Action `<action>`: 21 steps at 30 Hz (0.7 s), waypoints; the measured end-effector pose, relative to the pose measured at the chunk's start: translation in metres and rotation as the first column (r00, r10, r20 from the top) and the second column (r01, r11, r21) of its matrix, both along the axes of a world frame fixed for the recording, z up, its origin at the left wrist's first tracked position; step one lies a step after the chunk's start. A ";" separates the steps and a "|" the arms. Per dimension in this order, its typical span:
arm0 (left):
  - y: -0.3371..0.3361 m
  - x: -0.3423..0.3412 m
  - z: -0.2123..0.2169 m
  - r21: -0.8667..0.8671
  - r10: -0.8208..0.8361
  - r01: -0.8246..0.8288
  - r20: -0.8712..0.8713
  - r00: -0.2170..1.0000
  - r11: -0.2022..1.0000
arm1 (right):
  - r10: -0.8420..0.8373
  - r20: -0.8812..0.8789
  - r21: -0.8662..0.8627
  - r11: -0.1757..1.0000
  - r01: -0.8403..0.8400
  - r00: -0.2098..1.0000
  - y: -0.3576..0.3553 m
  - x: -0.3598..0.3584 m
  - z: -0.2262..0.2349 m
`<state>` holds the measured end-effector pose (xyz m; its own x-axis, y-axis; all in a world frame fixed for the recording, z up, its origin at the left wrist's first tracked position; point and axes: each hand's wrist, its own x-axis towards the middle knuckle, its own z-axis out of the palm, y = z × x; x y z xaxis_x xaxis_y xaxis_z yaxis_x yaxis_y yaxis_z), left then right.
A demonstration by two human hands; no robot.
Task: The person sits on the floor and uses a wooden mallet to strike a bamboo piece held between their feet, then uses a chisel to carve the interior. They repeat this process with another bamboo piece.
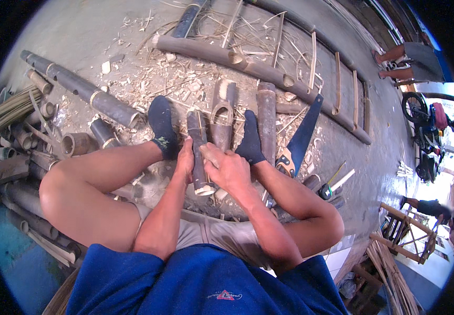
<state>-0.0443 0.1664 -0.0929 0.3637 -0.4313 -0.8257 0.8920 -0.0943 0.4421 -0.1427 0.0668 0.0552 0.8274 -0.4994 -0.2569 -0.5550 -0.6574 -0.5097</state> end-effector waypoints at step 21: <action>-0.012 -0.014 0.013 -0.037 0.029 -0.031 -0.061 0.998 0.999 | -0.763 -0.441 0.896 -0.350 0.272 0.472 0.041 -0.066 0.022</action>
<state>-0.0584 0.1541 -0.0800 0.3269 -0.4521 -0.8299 0.9193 -0.0518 0.3902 -0.2085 0.1073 0.0768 0.4701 -0.3175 -0.8235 -0.0129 0.9305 -0.3661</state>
